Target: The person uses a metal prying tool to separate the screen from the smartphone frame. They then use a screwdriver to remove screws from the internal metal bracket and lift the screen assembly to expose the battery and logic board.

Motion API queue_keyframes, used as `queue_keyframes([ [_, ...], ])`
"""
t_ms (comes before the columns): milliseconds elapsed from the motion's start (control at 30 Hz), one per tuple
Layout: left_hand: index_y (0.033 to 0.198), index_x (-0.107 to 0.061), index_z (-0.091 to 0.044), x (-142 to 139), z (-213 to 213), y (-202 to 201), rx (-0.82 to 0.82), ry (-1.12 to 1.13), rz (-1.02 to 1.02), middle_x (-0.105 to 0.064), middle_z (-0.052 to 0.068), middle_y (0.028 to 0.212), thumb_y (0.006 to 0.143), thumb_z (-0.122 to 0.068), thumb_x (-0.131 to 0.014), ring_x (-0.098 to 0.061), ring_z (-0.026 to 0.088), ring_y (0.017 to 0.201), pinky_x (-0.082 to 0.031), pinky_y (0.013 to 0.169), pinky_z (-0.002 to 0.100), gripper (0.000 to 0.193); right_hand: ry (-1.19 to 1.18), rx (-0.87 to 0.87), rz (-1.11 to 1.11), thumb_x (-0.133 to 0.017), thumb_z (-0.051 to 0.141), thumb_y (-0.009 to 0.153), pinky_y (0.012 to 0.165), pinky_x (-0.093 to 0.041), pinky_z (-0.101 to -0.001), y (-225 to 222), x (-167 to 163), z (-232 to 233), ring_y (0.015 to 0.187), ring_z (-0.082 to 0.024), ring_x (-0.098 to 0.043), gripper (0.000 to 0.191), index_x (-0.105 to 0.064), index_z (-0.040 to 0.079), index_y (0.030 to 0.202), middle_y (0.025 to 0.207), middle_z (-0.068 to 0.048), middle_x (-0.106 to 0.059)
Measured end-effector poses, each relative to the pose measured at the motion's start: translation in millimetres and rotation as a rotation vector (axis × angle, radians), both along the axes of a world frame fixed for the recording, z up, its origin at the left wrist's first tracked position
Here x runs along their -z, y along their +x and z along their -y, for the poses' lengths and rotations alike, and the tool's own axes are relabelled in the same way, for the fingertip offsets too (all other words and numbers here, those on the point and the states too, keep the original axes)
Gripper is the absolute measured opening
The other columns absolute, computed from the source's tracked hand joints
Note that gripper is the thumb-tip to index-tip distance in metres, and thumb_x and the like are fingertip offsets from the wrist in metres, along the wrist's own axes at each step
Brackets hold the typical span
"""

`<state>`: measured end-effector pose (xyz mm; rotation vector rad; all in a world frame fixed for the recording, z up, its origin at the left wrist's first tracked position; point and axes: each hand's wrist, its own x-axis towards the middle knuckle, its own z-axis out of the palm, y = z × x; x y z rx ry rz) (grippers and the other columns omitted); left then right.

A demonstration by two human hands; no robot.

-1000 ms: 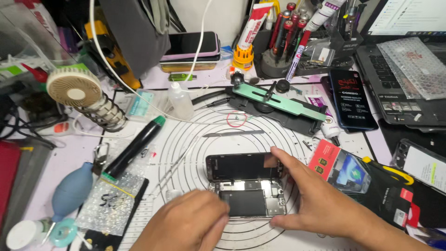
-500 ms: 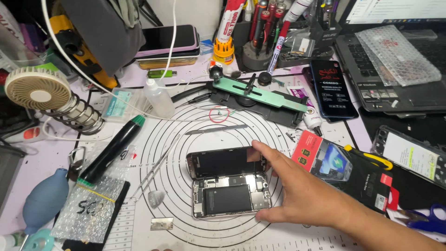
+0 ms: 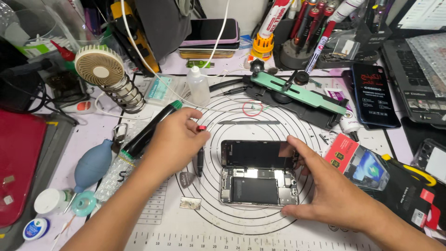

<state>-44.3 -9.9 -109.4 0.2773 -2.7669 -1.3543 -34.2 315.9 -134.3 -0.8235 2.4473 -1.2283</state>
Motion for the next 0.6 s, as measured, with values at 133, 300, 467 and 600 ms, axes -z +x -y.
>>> queue_keyframes([
  [133, 0.109, -0.071, -0.001, 4, -15, -7, 0.039, -0.206, -0.042, -0.076, 0.016, 0.089, 0.077, -0.022, -0.083, -0.073, 0.026, 0.077, -0.058, 0.071, 0.036, 0.040, 0.006, -0.015, -0.021, -0.099, 0.026, 0.061, 0.111, -0.037, -0.0355, -6, -1, -1, 0.136, -0.025, -0.051, 0.133, -0.018, 0.004, 0.164, 0.150, -0.012, -0.052],
  [300, 0.105, -0.072, -0.001, -27, -34, -18, 0.096, -0.257, -0.265, -0.073, 0.017, 0.092, 0.078, -0.022, -0.080, -0.073, 0.033, 0.072, -0.058, 0.066, 0.041, 0.034, -0.065, -0.087, -0.052, -0.096, 0.019, 0.065, 0.114, -0.036, -0.0374, -17, 0, -13, 0.136, -0.027, -0.048, 0.123, -0.019, 0.002, 0.159, 0.145, -0.015, -0.053],
  [467, 0.096, -0.073, -0.003, -74, -86, -75, 0.355, -0.180, -0.604, -0.074, 0.014, 0.088, 0.083, -0.017, -0.074, -0.073, 0.032, 0.079, -0.058, 0.069, 0.040, 0.019, -0.039, -0.143, -0.161, -0.068, -0.002, 0.086, 0.120, -0.036, -0.0395, -39, 31, -36, 0.141, -0.027, -0.051, 0.088, -0.026, 0.002, 0.163, 0.149, -0.016, -0.058],
  [600, 0.094, -0.072, -0.002, -102, -141, -150, 0.491, -0.252, -0.761, -0.072, 0.017, 0.092, 0.083, -0.015, -0.072, -0.069, 0.040, 0.087, -0.054, 0.076, 0.047, 0.016, -0.051, -0.176, -0.146, -0.049, 0.001, 0.100, 0.118, -0.037, -0.0398, -67, 84, -34, 0.140, -0.029, -0.053, 0.066, -0.024, 0.000, 0.161, 0.144, -0.020, -0.054],
])
